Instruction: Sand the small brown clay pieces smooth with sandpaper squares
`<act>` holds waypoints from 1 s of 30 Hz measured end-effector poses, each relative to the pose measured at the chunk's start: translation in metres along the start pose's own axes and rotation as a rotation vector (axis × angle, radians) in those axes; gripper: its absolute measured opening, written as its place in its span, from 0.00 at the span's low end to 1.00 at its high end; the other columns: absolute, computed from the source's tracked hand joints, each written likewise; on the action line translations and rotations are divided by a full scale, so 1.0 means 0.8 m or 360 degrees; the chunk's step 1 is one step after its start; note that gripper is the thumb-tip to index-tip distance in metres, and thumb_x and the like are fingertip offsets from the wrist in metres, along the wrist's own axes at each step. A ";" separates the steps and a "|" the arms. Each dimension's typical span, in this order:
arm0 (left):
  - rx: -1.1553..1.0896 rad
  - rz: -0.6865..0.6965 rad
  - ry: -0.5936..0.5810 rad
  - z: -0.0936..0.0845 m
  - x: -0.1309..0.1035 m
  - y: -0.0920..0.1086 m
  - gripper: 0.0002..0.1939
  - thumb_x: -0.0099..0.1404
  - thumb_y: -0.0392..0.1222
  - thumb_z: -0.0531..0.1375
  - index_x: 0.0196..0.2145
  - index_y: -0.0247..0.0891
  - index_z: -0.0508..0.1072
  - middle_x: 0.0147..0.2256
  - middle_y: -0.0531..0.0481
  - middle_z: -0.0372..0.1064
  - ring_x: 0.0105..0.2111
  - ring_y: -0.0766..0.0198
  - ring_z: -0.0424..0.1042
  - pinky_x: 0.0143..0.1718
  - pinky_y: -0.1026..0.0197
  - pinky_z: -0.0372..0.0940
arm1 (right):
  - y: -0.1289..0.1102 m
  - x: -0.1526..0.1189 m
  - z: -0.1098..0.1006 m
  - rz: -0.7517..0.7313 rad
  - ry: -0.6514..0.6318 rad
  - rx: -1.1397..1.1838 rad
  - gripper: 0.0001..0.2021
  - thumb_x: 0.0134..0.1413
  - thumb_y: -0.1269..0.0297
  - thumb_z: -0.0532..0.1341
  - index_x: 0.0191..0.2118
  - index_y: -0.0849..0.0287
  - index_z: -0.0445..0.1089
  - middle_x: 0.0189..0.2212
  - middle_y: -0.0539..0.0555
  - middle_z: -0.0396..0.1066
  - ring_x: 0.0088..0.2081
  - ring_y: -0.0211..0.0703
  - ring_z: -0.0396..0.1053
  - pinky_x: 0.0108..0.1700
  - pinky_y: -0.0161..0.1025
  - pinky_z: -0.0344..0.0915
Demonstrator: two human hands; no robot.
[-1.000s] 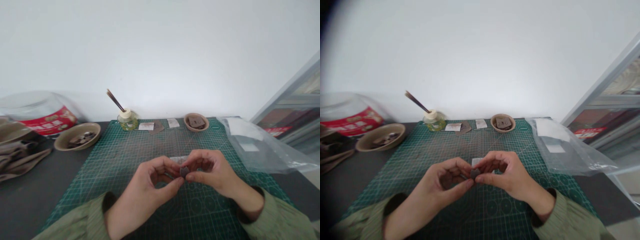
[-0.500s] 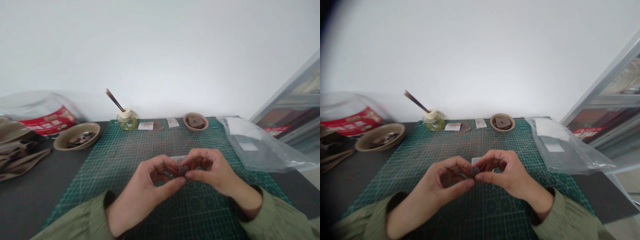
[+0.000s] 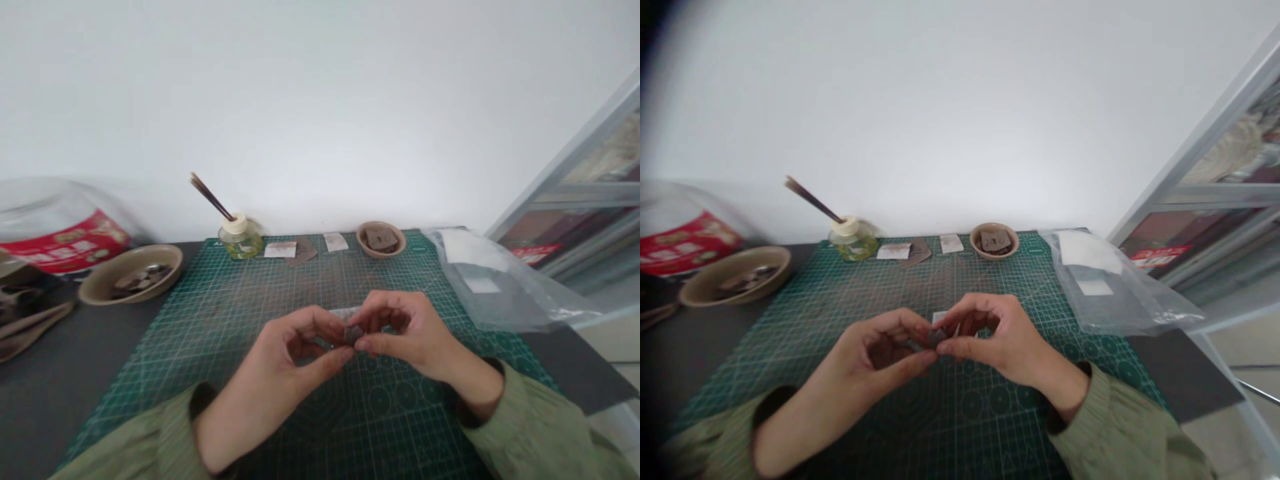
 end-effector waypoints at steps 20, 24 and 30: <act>0.0372 0.0023 0.0022 -0.007 0.009 0.002 0.19 0.74 0.59 0.67 0.39 0.39 0.83 0.31 0.49 0.80 0.29 0.62 0.76 0.30 0.65 0.70 | 0.005 0.005 -0.005 0.0054 -0.0040 -0.0201 0.21 0.55 0.52 0.81 0.50 0.56 0.86 0.33 0.50 0.80 0.31 0.39 0.72 0.34 0.36 0.68; 0.0423 0.0055 0.0057 -0.010 0.009 -0.001 0.18 0.75 0.57 0.67 0.47 0.40 0.83 0.35 0.48 0.83 0.31 0.61 0.78 0.31 0.64 0.72 | 0.003 0.006 -0.008 0.0019 0.0025 -0.0280 0.19 0.56 0.54 0.81 0.51 0.56 0.86 0.33 0.50 0.79 0.31 0.37 0.71 0.33 0.35 0.66; 0.0584 0.0222 0.0237 -0.020 0.005 -0.001 0.18 0.70 0.54 0.73 0.52 0.44 0.81 0.42 0.50 0.84 0.36 0.59 0.82 0.37 0.60 0.76 | -0.003 0.005 -0.012 -0.0023 0.0120 -0.0399 0.14 0.58 0.57 0.80 0.48 0.54 0.87 0.32 0.48 0.78 0.28 0.34 0.69 0.30 0.33 0.64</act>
Point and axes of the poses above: each hand's wrist, its own x-axis towards the middle knuckle, its own z-axis out of the palm, y = z × x, the point moved 8 cm from there along x, towards the middle knuckle
